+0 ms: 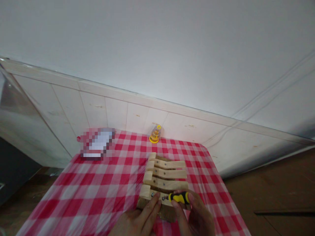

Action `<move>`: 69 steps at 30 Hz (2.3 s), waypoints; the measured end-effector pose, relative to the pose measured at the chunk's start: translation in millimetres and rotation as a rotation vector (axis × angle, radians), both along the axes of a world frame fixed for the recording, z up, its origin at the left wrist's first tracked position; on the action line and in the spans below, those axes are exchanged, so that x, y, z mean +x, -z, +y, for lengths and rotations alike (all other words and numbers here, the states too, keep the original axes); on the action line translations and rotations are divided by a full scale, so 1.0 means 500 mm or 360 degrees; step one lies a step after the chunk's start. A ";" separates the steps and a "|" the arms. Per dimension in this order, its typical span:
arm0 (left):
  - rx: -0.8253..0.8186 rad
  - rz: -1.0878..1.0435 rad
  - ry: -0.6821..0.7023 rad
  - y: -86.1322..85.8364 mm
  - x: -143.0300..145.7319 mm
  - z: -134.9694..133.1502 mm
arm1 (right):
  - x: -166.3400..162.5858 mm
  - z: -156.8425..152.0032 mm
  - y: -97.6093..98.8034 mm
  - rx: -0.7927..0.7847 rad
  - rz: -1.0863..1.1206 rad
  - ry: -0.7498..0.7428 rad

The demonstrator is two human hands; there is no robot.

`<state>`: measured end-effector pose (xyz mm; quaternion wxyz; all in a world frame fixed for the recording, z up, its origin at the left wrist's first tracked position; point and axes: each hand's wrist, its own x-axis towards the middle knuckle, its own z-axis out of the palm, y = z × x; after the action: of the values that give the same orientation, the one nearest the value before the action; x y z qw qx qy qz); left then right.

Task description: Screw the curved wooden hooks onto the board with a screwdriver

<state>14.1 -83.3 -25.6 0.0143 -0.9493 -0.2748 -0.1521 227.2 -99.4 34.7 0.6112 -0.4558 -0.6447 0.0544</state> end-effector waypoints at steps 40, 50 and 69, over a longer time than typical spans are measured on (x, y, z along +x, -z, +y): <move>0.0185 0.0163 0.0103 -0.047 0.003 0.001 | -0.080 0.067 -0.108 -0.0101 -0.0541 0.0145; 0.0153 0.0108 0.0060 -0.041 0.003 -0.001 | -0.075 0.072 -0.093 -0.0201 -0.0581 0.0108; 0.0200 0.0042 0.0051 -0.044 0.002 -0.001 | -0.073 0.088 -0.089 -0.0192 -0.0509 0.0052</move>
<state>14.9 -83.7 -3.6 0.0749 -0.9527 -0.2493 -0.1568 190.8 -55.6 79.0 0.4732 -0.5049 -0.7219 0.0097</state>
